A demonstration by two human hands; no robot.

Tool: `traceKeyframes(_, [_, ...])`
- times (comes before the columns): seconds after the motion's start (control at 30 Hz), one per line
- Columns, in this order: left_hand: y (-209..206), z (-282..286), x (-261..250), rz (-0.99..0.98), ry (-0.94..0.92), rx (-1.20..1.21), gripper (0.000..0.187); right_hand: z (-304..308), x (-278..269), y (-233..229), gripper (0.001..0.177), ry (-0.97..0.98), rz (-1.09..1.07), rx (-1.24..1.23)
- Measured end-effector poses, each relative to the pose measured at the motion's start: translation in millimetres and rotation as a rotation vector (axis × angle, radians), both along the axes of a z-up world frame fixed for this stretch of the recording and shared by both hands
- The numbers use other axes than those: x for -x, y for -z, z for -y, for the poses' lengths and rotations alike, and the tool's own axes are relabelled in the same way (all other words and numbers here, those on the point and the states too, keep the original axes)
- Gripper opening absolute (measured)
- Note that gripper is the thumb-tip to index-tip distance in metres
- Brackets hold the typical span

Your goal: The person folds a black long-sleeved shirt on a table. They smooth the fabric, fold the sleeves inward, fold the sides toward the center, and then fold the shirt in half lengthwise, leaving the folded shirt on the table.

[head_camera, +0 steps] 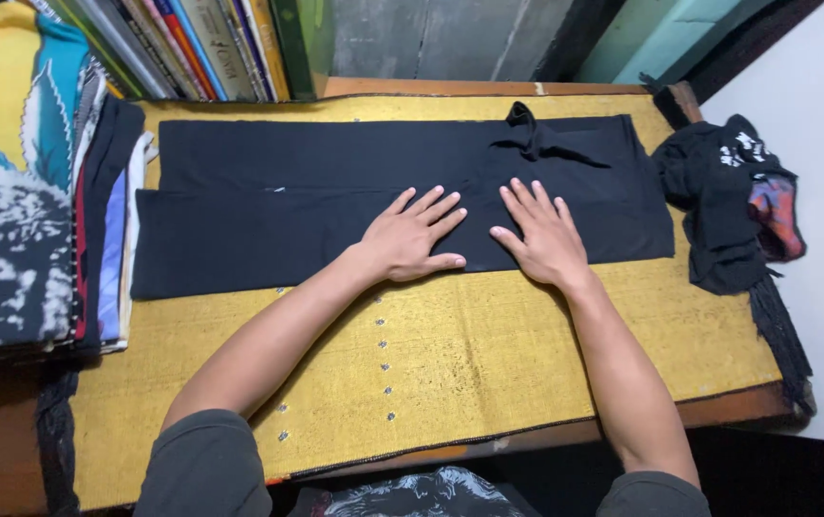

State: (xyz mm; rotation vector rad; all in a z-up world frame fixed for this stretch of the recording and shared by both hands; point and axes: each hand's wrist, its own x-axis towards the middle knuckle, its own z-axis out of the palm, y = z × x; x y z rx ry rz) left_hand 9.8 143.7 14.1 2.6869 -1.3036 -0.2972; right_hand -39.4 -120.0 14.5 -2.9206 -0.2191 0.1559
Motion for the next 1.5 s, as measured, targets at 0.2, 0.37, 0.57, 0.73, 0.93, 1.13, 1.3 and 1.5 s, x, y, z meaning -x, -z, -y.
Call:
traceKeyframes(0.2, [-13.8, -53.4, 5.3, 0.027, -0.094, 0.003, 0.079, 2.3, -0.4, 2.0, 0.072, 0.001, -0.008, -0.001])
traceKeyframes(0.37, [-6.6, -78.7, 4.3, 0.051, -0.131, 0.008, 0.076, 3.8, -2.3, 5.9, 0.071, 0.006, 0.006, 0.019])
traceKeyframes(0.57, [-0.9, -77.9, 1.7, 0.070, -0.126, 0.027, 0.074, -2.9, -1.1, 3.4, 0.069, 0.021, 0.079, 0.086])
traceKeyframes(0.73, [19.1, -82.5, -6.6, 0.071, -0.126, 0.078, 0.065, -65.1, -5.0, -8.3, 0.061, -0.053, 0.228, 0.182])
traceKeyframes(0.93, [20.3, -113.9, -0.7, 0.186, -0.180, 0.128, 0.056, -143.6, -6.6, -5.6, 0.060, -0.087, 0.063, 0.057])
traceKeyframes(1.13, [19.2, -143.3, 17.1, 0.166, -0.314, 0.152, 0.059, -156.0, -6.4, -11.8, 0.064, -0.059, -0.015, -0.021])
traceKeyframes(1.3, [23.3, -149.9, 33.4, 0.135, -0.416, 0.181, 0.061, -159.3, -3.5, -17.8, 0.064, -0.066, -0.014, -0.021])
traceKeyframes(1.5, [14.8, -147.2, 37.6, 0.124, -0.408, 0.164, 0.060, -153.1, 5.5, -12.1, 0.063, -0.048, 0.011, -0.029])
